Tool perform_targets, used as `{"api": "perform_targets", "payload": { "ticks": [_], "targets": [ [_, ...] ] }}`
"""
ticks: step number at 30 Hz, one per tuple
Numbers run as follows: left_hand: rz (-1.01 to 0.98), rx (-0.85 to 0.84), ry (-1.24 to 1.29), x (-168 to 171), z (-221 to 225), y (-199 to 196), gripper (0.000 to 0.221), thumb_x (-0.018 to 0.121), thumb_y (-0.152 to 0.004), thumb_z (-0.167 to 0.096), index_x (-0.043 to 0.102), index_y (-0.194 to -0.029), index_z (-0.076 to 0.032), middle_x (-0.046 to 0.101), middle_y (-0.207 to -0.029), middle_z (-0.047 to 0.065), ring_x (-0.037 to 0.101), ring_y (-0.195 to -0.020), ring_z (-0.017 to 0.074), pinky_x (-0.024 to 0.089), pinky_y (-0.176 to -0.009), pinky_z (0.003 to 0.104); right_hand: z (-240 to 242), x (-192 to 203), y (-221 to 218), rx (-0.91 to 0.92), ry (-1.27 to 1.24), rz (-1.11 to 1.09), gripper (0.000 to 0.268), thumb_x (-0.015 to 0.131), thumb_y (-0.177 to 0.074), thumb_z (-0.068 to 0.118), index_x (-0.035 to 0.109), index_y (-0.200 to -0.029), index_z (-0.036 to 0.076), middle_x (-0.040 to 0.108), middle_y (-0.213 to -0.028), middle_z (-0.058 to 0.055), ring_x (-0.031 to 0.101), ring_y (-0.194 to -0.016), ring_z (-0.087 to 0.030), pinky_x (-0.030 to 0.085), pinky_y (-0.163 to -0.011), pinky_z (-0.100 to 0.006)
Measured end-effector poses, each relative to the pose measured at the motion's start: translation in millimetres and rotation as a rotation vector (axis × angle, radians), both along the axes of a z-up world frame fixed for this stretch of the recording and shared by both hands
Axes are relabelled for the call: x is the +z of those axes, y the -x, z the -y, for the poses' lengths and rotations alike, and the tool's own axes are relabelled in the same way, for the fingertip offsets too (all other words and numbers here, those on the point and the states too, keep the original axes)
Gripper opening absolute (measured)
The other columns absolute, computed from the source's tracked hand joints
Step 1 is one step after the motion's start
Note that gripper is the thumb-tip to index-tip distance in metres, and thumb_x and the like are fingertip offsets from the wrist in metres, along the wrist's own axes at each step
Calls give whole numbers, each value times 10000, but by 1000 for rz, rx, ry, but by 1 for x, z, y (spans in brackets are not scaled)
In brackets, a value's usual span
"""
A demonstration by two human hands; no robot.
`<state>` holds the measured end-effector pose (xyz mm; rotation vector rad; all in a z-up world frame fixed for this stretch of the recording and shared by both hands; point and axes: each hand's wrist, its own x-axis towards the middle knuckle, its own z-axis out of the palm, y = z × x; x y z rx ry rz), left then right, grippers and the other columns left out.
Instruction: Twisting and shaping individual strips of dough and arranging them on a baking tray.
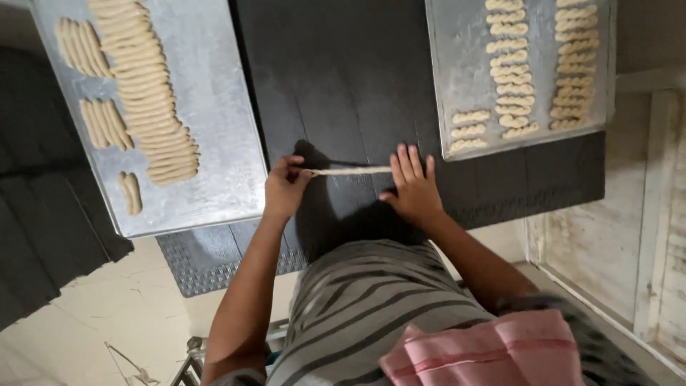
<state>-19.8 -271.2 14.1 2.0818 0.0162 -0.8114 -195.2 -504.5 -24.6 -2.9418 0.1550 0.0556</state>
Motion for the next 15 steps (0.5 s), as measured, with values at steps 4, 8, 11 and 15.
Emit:
{"api": "perform_targets", "payload": {
  "ticks": [4, 8, 11, 15],
  "targets": [
    [-24, -89, 27, 12, -4, 25, 247, 676, -817, -139, 594, -1050, -141, 689, -863, 92, 660, -852, 261, 514, -751, 391, -1, -29, 53, 9, 95, 108, 628, 411, -897, 487, 409, -1368, 72, 367, -1444, -160, 363, -1309, -346, 290, -1011, -560],
    [25, -157, 123, 13, -3, 45, 236, 668, -831, -103, 580, -1049, -99, 683, -844, 135, 659, -821, 283, 513, -751, 384, 10, -39, 69, 24, -13, 369, 265, 445, -924, 126, 614, -1123, 78, 531, -1136, -108, 538, -1029, -291, 461, -815, -426],
    [78, -145, 188, 14, -15, 54, 234, 657, -837, -45, 565, -1051, -65, 670, -822, 162, 654, -763, 285, 515, -714, 379, 16, -43, 67, 54, -91, 424, 202, 468, -906, 96, 639, -1009, 64, 554, -910, -96, 557, -833, -265, 447, -737, -397],
    [135, 101, 227, 39, -38, 68, 231, 642, -857, 18, 557, -1069, -12, 641, -862, 157, 607, -792, 216, 498, -724, 350, 28, -14, 2, 257, -104, 487, 240, 406, -913, 113, 637, -970, 84, 500, -849, -65, 505, -736, -232, 428, -684, -352]
  ]
}}
